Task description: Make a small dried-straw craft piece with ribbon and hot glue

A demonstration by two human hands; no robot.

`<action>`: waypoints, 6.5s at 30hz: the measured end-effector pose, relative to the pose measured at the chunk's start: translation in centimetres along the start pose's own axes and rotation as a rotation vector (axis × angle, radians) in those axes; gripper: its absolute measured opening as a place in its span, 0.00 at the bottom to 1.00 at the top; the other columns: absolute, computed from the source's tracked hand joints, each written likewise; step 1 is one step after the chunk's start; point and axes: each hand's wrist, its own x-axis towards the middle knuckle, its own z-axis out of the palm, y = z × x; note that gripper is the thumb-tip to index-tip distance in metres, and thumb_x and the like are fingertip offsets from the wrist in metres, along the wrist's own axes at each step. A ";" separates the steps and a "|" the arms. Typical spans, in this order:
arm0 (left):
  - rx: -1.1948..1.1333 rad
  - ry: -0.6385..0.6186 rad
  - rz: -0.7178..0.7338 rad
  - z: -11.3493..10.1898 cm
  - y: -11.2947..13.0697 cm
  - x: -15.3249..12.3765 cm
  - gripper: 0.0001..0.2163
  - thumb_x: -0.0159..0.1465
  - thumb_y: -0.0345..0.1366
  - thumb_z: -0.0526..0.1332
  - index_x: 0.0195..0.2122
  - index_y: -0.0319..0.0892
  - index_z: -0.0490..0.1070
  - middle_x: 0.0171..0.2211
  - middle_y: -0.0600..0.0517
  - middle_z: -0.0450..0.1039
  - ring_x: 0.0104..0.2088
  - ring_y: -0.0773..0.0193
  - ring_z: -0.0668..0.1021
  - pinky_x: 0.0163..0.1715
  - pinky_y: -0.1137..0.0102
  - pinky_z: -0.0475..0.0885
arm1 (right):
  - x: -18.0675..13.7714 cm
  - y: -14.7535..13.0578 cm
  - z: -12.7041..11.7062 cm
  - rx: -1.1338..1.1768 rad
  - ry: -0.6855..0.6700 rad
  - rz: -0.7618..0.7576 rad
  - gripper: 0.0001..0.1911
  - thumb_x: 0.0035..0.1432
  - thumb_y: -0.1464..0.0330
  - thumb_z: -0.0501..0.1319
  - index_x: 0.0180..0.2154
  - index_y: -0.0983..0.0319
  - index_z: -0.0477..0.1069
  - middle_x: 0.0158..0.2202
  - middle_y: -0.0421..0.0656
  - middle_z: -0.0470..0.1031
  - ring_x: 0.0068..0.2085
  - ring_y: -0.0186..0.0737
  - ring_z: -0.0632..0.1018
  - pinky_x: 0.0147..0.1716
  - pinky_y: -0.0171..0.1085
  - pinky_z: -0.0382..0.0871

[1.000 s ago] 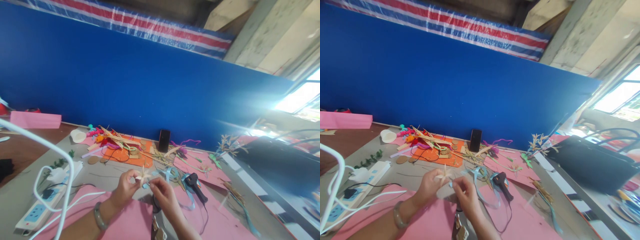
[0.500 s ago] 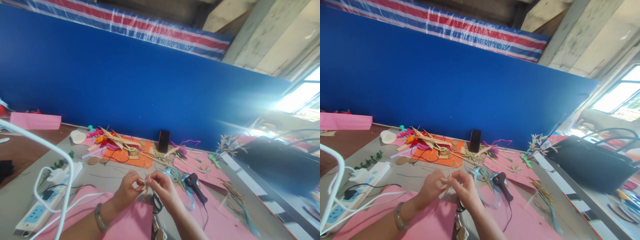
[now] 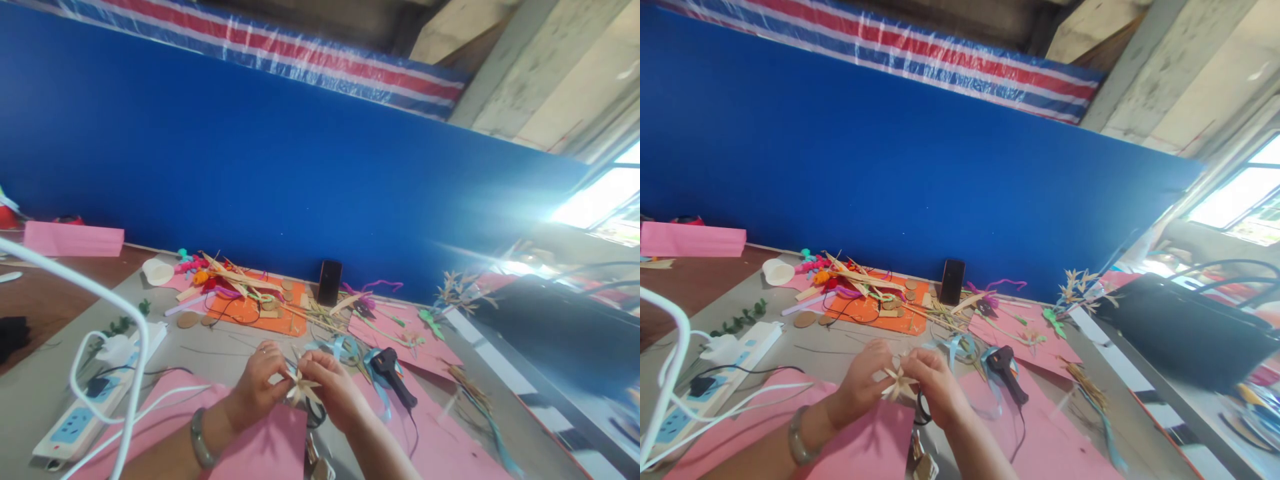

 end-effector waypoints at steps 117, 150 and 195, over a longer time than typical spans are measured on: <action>-0.470 0.163 -0.745 0.0 -1.9 0.6 0.19 0.55 0.52 0.63 0.21 0.39 0.75 0.18 0.53 0.70 0.21 0.68 0.70 0.22 0.75 0.65 | -0.1 0.5 -26.9 -1.373 1.000 0.400 0.11 0.53 0.68 0.57 0.28 0.63 0.77 0.31 0.53 0.80 0.38 0.52 0.80 0.30 0.38 0.65; -0.481 0.193 -0.797 0.5 -2.2 0.5 0.15 0.58 0.46 0.58 0.23 0.40 0.69 0.20 0.55 0.67 0.19 0.70 0.68 0.20 0.76 0.63 | 2.0 2.6 -1.1 -0.449 0.270 -0.597 0.17 0.65 0.63 0.49 0.25 0.60 0.65 0.22 0.37 0.64 0.25 0.35 0.66 0.27 0.35 0.61; -0.324 0.090 -0.697 0.8 -3.3 -0.1 0.15 0.51 0.43 0.67 0.18 0.39 0.67 0.14 0.57 0.63 0.17 0.70 0.67 0.18 0.75 0.59 | 3.1 6.5 -0.5 -0.291 0.331 -0.539 0.12 0.51 0.60 0.68 0.24 0.62 0.73 0.21 0.39 0.71 0.24 0.36 0.70 0.24 0.34 0.63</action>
